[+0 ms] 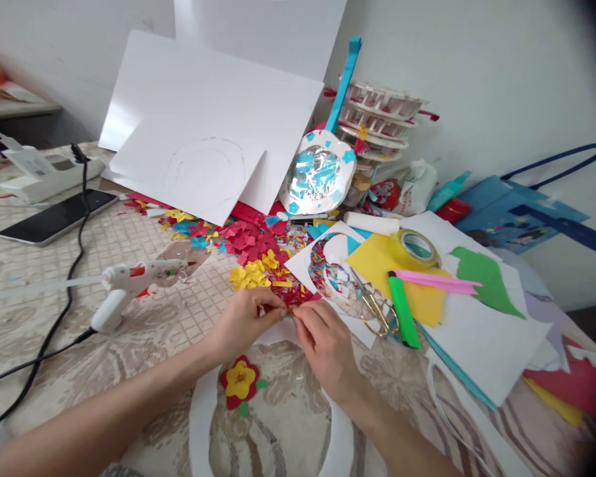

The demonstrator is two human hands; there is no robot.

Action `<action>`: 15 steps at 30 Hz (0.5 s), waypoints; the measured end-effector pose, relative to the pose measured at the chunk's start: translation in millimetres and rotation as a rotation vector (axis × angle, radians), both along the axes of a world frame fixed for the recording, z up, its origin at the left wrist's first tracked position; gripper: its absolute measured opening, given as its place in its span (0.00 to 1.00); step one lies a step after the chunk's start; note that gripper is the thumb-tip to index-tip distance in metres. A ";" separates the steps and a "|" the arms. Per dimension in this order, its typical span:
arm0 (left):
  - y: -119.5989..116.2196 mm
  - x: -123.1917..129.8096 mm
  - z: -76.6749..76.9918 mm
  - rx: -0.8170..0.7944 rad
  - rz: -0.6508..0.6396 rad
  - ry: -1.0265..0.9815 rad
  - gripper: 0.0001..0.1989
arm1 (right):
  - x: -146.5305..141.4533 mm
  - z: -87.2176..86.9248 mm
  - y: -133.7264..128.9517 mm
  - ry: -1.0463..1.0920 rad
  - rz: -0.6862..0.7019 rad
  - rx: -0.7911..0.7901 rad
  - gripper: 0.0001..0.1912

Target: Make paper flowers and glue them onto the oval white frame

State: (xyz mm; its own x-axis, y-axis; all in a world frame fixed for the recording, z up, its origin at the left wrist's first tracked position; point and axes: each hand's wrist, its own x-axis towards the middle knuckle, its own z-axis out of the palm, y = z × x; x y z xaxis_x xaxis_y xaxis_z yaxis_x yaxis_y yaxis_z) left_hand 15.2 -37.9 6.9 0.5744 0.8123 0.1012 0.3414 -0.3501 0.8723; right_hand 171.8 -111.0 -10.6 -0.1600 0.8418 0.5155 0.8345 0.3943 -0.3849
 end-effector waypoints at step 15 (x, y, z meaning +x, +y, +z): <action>3.1 -1.3 -2.3 -0.249 -0.056 -0.068 0.07 | -2.7 6.2 2.3 0.357 -0.035 -0.208 0.07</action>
